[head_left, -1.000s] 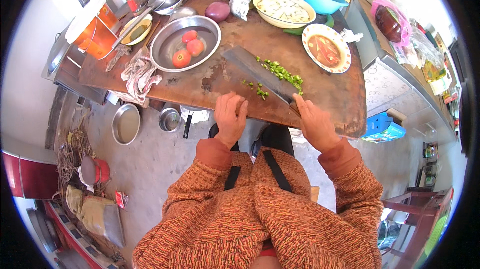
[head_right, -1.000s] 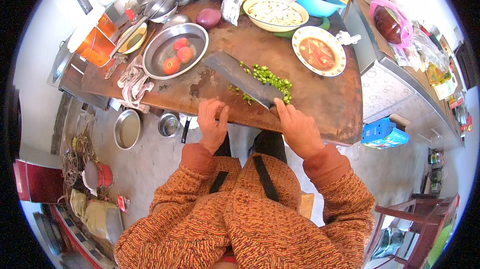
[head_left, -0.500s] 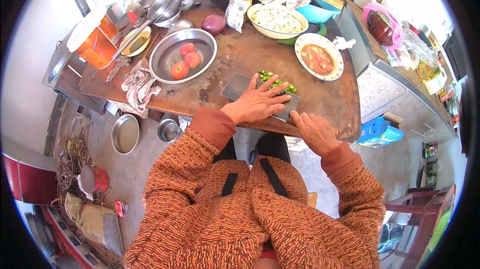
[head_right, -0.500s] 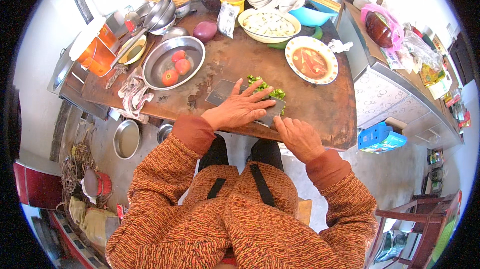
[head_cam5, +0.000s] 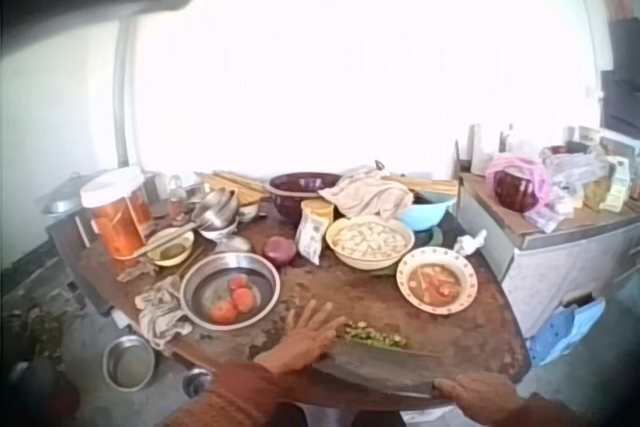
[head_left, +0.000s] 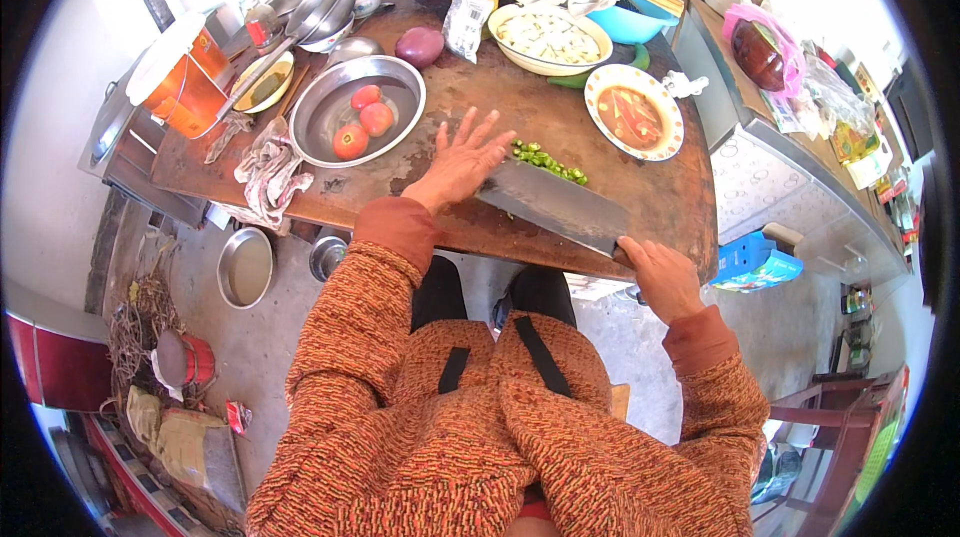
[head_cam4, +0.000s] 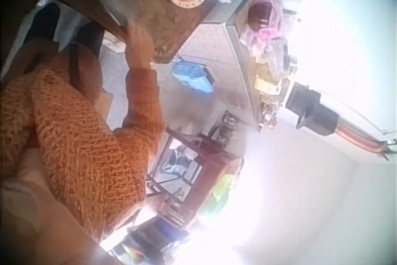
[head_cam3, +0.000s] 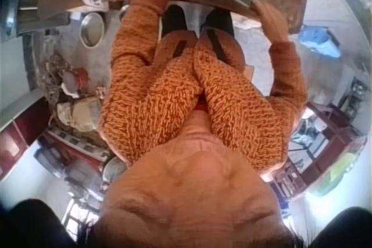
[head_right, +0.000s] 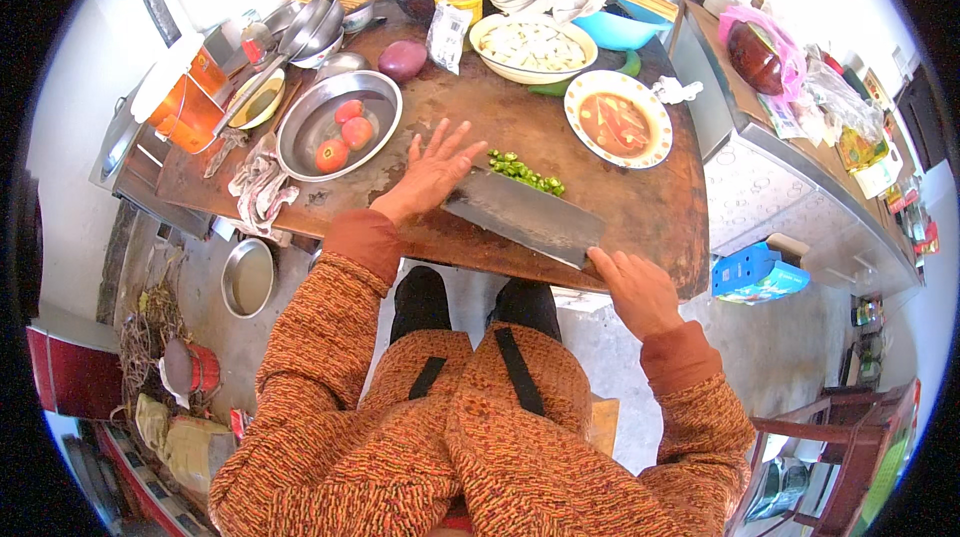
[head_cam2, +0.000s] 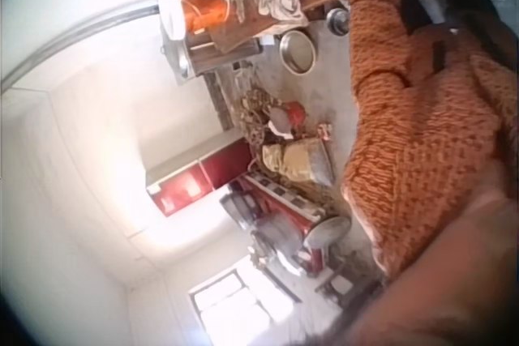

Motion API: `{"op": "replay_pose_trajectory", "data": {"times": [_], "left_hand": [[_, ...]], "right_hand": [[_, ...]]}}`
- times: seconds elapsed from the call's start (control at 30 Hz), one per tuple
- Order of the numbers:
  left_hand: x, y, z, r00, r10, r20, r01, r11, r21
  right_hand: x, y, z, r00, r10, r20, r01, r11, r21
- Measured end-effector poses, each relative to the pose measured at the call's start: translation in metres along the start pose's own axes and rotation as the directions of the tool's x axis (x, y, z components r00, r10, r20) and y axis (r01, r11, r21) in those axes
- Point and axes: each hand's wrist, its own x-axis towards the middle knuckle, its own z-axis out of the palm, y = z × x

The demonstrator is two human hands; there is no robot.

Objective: The person wipes a plate with a cloth, then uses a cleaver to chop green chili peppers on a wooden cutting board. The chopped peppers are gathered into a pile. The person then picks up a tomato from a bowl of water.

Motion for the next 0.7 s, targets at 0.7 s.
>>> {"op": "replay_pose_trajectory", "data": {"times": [0.7], "left_hand": [[0.025,0.139,0.111,0.942,0.327,-0.075,-0.288,0.903,0.318]], "right_hand": [[-0.026,-0.053,0.002,0.746,0.647,0.158,0.001,-0.239,0.971]]}}
